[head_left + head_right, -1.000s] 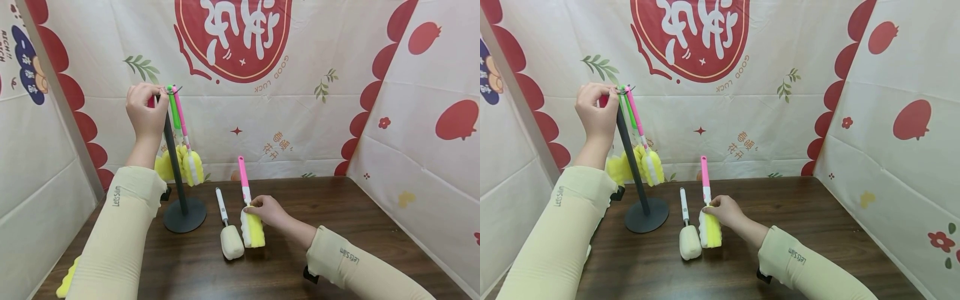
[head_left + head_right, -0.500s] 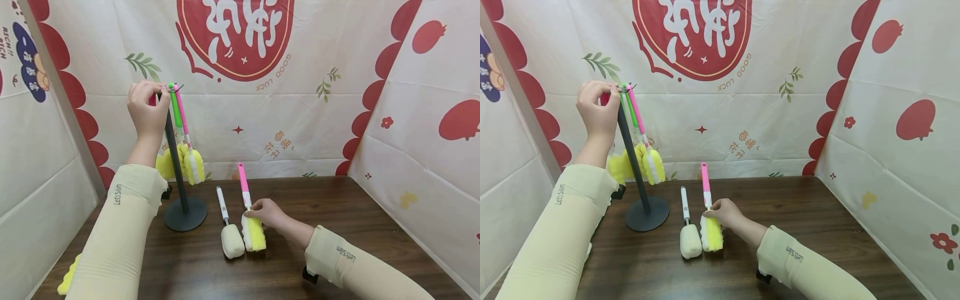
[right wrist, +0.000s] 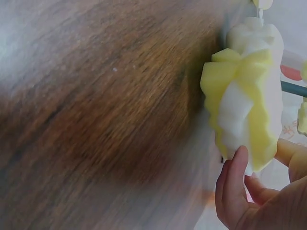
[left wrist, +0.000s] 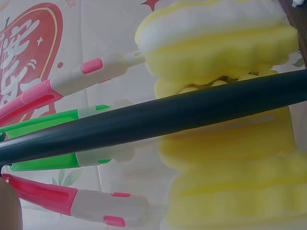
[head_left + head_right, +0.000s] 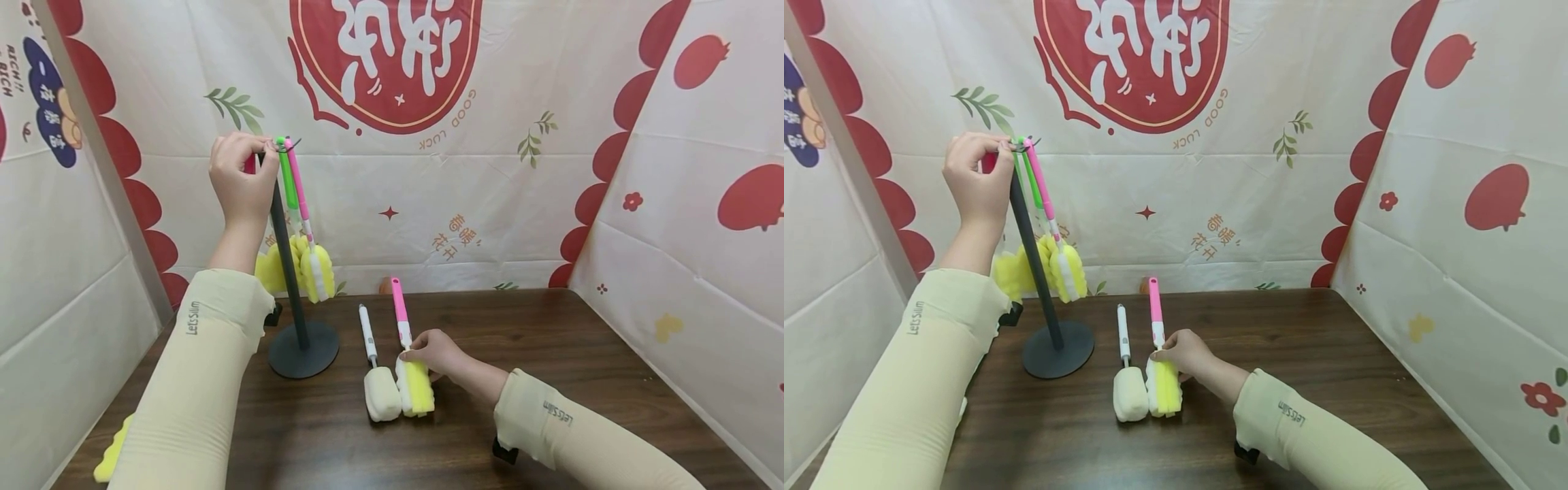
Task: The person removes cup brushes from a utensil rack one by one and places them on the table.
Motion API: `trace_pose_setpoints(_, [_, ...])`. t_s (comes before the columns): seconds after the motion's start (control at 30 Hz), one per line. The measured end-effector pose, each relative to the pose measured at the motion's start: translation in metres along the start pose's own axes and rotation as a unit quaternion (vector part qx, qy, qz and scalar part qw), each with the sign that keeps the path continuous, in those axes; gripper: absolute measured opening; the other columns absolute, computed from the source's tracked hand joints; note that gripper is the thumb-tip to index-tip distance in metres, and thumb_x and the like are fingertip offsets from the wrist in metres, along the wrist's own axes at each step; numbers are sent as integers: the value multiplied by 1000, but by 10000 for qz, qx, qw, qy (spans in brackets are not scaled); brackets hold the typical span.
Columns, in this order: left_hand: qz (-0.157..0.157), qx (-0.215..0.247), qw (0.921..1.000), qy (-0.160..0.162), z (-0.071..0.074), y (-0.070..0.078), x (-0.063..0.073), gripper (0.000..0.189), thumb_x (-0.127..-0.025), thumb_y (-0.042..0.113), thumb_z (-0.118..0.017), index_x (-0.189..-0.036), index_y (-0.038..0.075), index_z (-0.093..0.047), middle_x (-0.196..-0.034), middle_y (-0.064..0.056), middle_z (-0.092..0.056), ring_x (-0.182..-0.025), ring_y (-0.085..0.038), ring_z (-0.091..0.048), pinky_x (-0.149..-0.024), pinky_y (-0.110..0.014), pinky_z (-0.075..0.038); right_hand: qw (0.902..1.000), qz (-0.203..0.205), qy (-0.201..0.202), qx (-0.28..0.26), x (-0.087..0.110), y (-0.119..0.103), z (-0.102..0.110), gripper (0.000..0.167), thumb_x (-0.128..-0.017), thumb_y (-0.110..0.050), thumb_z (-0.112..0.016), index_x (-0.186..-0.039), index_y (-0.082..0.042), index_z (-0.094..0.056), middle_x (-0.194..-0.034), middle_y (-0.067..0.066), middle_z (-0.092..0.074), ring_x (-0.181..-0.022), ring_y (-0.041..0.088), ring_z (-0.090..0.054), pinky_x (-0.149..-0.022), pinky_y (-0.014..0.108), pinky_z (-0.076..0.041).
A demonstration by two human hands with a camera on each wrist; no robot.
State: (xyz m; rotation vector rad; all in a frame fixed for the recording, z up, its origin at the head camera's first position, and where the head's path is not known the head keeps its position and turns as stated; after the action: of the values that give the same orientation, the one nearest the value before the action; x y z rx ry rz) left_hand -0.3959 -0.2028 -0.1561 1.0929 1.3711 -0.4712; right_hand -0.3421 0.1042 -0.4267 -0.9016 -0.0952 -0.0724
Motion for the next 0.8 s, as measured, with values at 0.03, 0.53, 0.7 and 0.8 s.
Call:
trace_pose_setpoints(0.03, [-1, -6, 10000, -3, 0, 0, 0, 27, -88, 18, -61, -77, -3, -73, -89, -7, -72, -93, -18, -58, -84, -26, -39, 10000, 4, -5, 28, 0, 0, 0, 27, -83, -22, -78, -93, -1, -64, -87, 8, -59, -74, 19, -60, -55, 37, -56])
trace_pose_setpoints(0.53, [-109, 4, 9999, 0, 0, -1, -1, 27, -89, 18, -60, -78, -4, -73, -89, -8, -72, -92, -19, -57, -83, -27, -39, 9989, -185, -206, 372, -8, 2, -5, 25, -82, -23, -78, -88, -2, -66, -85, 7, -60, -76, 20, -61, -55, 38, -56])
trace_pose_setpoints(0.7, [-325, -70, 9994, -15, 0, -4, 0, 29, -90, 18, -59, -78, -6, -72, -89, -11, -71, -91, -22, -57, -81, -28, -39, 9981, -228, -267, 509, -12, 3, -6, 24, -82, -24, -78, -86, -3, -67, -84, 7, -60, -74, 20, -60, -54, 36, -56])
trace_pose_setpoints(0.8, [-346, -57, 9994, 13, 0, -5, 0, 29, -89, 18, -59, -77, -5, -72, -89, -10, -71, -90, -23, -56, -79, -28, -39, 9977, -260, -292, 548, -13, 3, -6, 24, -82, -25, -78, -85, -3, -67, -83, 7, -60, -72, 20, -60, -53, 36, -56])
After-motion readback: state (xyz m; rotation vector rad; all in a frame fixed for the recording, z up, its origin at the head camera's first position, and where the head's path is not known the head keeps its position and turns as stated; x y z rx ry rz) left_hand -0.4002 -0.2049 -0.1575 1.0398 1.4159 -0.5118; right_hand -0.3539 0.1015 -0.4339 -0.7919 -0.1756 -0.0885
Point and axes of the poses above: each hand's wrist, its own x-axis away from the middle knuckle, its own z-axis out of the back of the hand, y = z × x, the point moved 4 cm from there along -x, towards the middle knuckle
